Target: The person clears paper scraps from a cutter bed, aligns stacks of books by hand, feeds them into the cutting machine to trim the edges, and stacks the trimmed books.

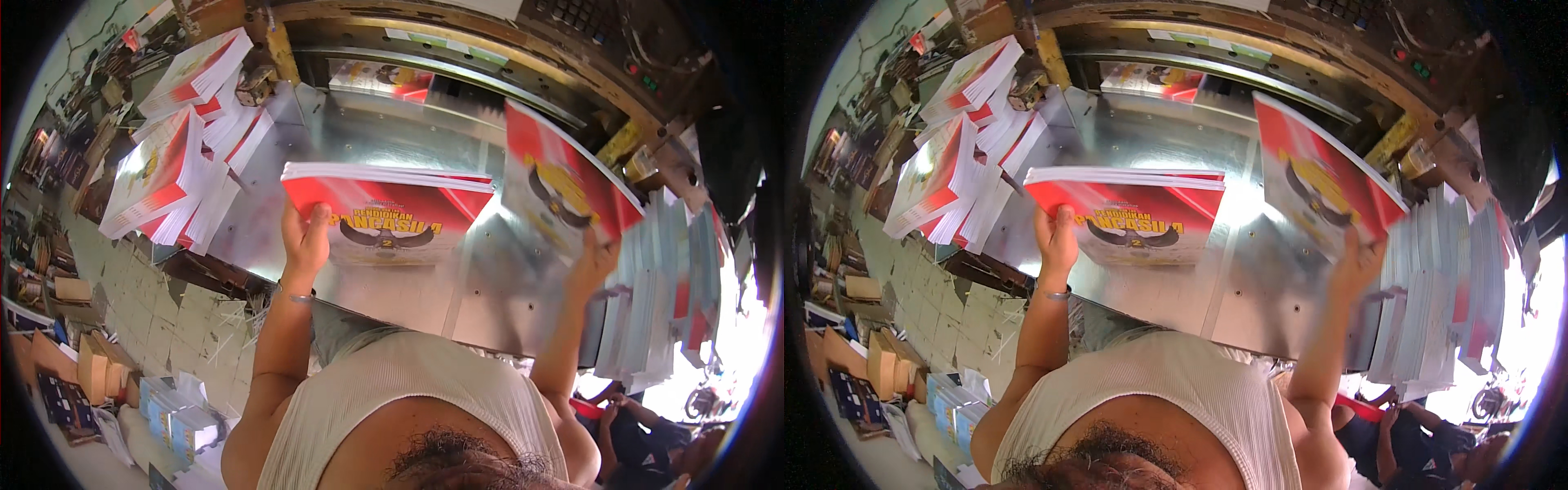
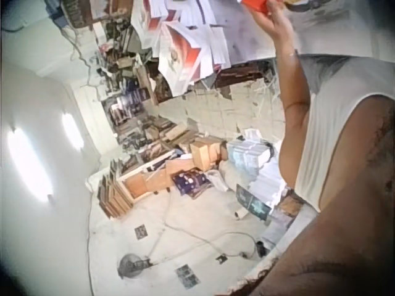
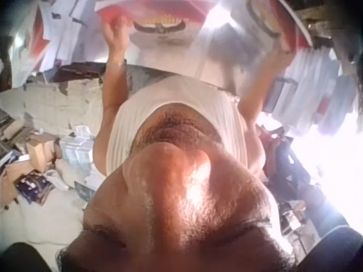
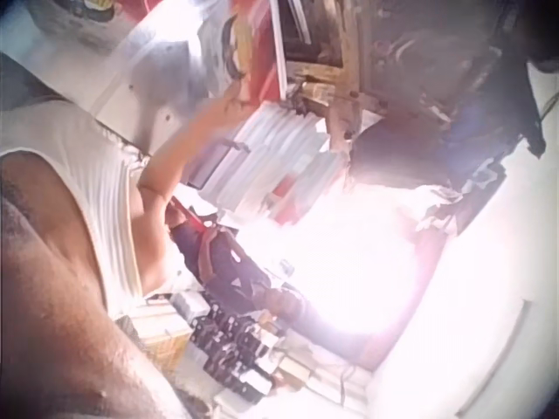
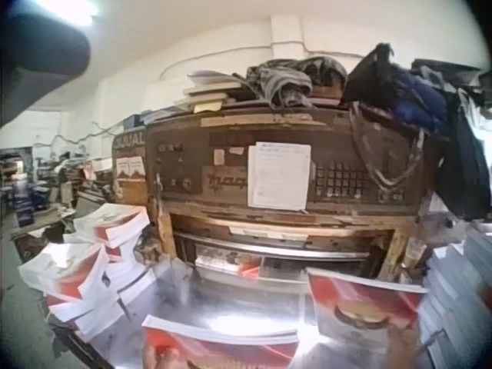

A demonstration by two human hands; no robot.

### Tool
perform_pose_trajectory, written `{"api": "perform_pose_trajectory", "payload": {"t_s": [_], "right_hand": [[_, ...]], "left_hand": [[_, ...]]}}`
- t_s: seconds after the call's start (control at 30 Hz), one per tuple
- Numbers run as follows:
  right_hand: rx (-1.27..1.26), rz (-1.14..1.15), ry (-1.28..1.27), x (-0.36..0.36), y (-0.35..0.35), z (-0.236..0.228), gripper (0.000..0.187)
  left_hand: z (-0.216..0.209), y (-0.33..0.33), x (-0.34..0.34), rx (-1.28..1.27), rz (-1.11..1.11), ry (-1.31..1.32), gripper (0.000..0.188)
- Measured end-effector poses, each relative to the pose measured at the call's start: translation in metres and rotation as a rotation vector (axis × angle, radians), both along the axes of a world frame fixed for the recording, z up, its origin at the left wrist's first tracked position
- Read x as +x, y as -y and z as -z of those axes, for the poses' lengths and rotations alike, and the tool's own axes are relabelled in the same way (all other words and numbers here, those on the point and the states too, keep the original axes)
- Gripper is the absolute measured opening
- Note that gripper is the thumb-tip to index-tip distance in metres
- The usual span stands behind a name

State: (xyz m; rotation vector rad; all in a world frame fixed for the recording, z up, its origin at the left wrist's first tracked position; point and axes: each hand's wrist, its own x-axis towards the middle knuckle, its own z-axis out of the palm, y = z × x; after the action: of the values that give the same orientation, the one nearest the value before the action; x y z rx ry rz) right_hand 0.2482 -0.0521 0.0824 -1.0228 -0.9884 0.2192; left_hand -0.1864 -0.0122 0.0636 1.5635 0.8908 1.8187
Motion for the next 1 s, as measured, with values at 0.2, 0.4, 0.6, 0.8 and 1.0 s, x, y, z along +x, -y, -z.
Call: {"api": "perform_pose_trajectory", "payload": {"t_s": [0.2, 0.4, 0.6, 0.8, 1.0], "right_hand": [[0.093, -0.265, -0.073, -0.079, -0.043, 0.006, 0.049], [-0.127, -0.613, -0.344, -0.135, -0.045, 0.036, 0.041], [-0.165, -0.789, -0.102, -0.182, -0.018, 0.045, 0.054], [-0.108, -0.682, -0.074, -0.185, -0.015, 0.025, 0.059], [-0.231, -0.662, 0.003, -0.175, -0.012, 0.041, 0.056]], "left_hand": [[-0.004, -0.014, 0.011, 0.015, -0.033, -0.021, 0.043], [-0.014, -0.012, 0.002, -0.086, 0.043, 0.093, 0.048], [-0.013, -0.010, -0.002, -0.180, 0.179, 0.097, 0.050], [-0.018, 0.003, 0.010, -0.146, 0.203, 0.121, 0.043], [0.020, 0.001, 0.013, -0.207, 0.301, 0.220, 0.047]]}}
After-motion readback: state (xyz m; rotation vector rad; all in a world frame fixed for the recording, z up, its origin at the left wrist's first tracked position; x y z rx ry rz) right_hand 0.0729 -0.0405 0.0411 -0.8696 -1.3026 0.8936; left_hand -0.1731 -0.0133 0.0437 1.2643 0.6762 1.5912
